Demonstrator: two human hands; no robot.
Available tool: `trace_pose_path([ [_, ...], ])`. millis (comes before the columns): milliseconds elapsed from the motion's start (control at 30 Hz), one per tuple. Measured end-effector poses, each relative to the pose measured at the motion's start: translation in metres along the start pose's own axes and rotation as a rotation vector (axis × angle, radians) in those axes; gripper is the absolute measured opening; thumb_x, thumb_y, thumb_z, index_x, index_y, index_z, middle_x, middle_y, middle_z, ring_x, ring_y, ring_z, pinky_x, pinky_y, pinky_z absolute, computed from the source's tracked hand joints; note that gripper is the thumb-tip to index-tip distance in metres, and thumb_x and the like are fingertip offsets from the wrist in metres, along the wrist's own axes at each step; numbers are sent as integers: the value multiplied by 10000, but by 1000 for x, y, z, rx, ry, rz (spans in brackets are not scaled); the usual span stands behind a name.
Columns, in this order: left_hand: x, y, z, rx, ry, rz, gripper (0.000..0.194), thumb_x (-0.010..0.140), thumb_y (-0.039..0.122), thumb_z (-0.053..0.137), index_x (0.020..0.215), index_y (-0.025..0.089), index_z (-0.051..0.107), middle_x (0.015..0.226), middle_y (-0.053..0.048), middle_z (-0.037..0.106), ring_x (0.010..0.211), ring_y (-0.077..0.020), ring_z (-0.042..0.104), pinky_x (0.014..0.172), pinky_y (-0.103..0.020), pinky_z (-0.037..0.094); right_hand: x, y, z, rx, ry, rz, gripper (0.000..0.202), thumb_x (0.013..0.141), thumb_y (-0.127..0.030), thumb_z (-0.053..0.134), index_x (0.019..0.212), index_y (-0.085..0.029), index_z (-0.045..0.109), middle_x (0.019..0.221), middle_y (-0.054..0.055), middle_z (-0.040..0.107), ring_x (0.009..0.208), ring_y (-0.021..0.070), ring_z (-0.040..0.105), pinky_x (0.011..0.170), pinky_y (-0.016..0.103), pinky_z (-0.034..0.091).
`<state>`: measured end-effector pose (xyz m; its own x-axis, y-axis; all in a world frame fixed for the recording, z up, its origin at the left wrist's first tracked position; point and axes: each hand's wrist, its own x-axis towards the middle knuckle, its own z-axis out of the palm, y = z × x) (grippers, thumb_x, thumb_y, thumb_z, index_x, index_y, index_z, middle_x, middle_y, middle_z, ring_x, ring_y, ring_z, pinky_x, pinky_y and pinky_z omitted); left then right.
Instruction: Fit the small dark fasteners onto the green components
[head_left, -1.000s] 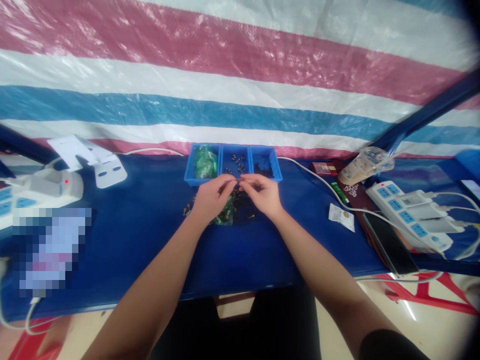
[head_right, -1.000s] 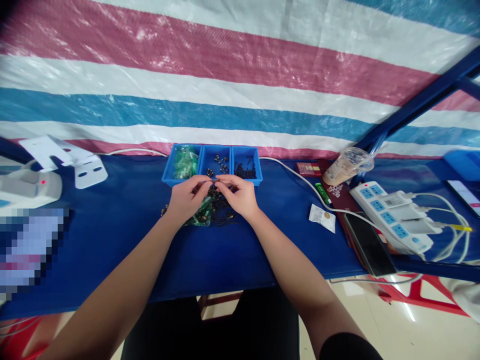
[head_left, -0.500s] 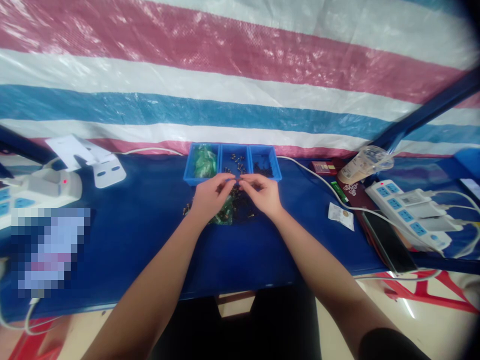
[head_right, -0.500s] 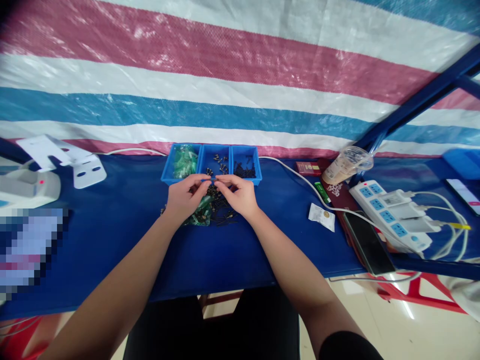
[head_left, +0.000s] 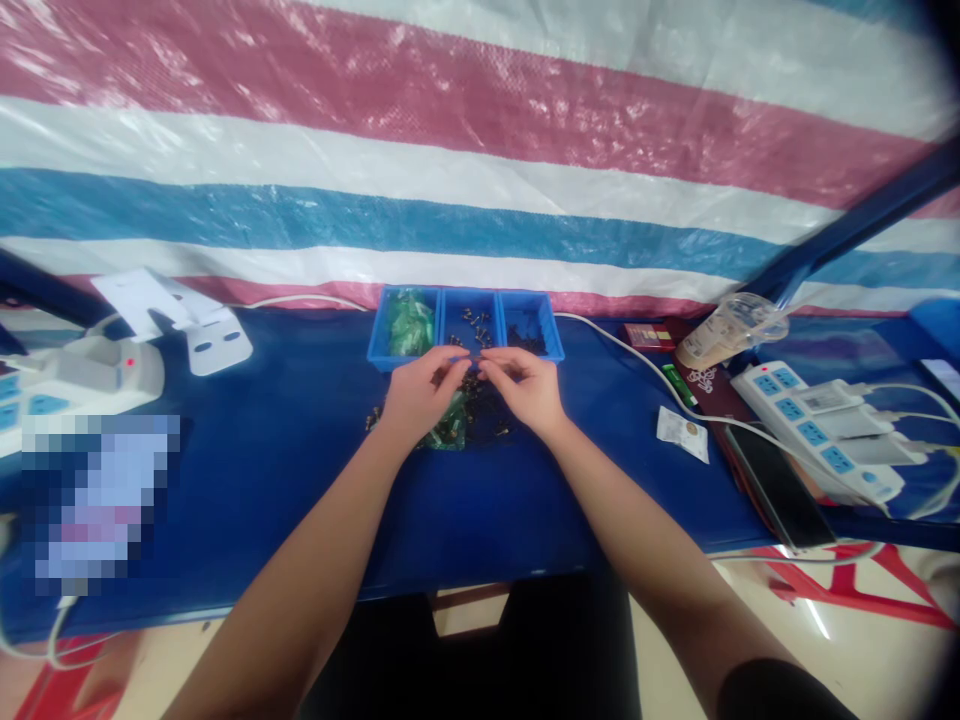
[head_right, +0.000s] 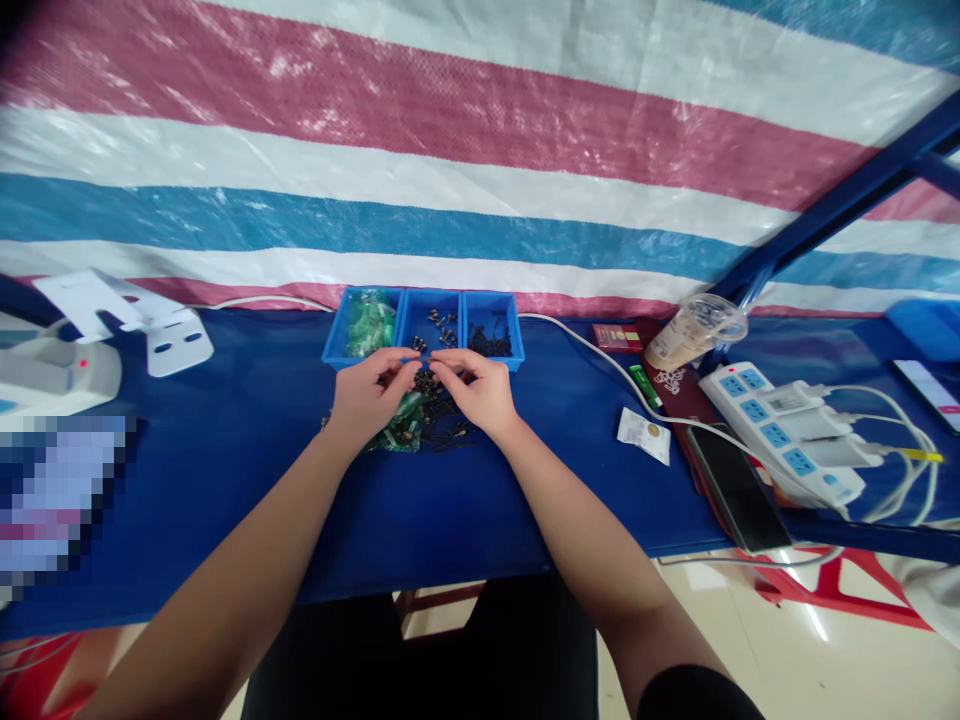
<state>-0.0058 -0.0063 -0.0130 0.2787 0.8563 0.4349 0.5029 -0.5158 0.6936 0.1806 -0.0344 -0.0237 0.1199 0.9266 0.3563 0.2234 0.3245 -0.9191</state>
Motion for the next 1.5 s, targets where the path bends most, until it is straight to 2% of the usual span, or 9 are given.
trace_pose_path([
  [200, 1, 2, -2, 1, 16, 18, 212, 960, 351, 615, 1072, 212, 729, 786, 11, 741, 631, -101, 658, 676, -213, 514, 0, -3, -1, 32, -28, 11, 248, 867, -416, 733, 1020, -223, 766, 864, 48, 811, 789, 208, 791, 768, 357, 650],
  [667, 1, 2, -2, 16, 0, 29, 234, 961, 399, 613, 1031, 214, 737, 803, 2, 744, 630, -107, 650, 659, -225, 504, 0, -6, 0, 55, -20, -12, 244, 861, -395, 738, 1040, -231, 758, 849, 40, 807, 758, 199, 787, 753, 358, 649],
  [967, 1, 1, -1, 33, 2, 34, 240, 963, 396, 609, 1043, 204, 730, 752, 9, 724, 593, -102, 623, 640, -220, 496, 0, -5, 1, 56, -34, -18, 220, 871, -368, 730, 1032, -220, 757, 853, 45, 807, 754, 196, 785, 697, 332, 634],
  [1133, 1, 2, -1, 57, -20, 39, 240, 969, 398, 598, 1013, 207, 736, 752, 10, 721, 598, -102, 623, 637, -218, 486, 0, -8, 1, 45, -40, -1, 283, 875, -395, 721, 1113, -244, 738, 896, 38, 805, 754, 181, 775, 678, 321, 624],
  [1267, 0, 1, 0, 43, -50, 30, 246, 968, 398, 596, 1024, 206, 741, 756, 3, 740, 611, -113, 651, 645, -225, 502, 0, -6, 0, 31, -25, 7, 246, 870, -419, 722, 1028, -233, 752, 840, 35, 790, 723, 177, 762, 617, 301, 608],
  [1367, 0, 1, 0, -8, -69, 5, 286, 980, 397, 577, 1138, 211, 727, 786, -5, 759, 645, -124, 689, 659, -227, 528, 2, -5, -4, 37, 15, 33, 247, 848, -421, 743, 993, -221, 750, 820, 35, 777, 692, 169, 748, 585, 287, 599],
  [1500, 1, 2, -1, -1, -50, -8, 287, 991, 382, 552, 1135, 212, 733, 768, -8, 754, 613, -121, 673, 631, -236, 518, 12, -6, -16, 97, 210, 100, 283, 831, -426, 747, 1005, -204, 730, 842, 40, 758, 641, 151, 716, 482, 256, 557],
])
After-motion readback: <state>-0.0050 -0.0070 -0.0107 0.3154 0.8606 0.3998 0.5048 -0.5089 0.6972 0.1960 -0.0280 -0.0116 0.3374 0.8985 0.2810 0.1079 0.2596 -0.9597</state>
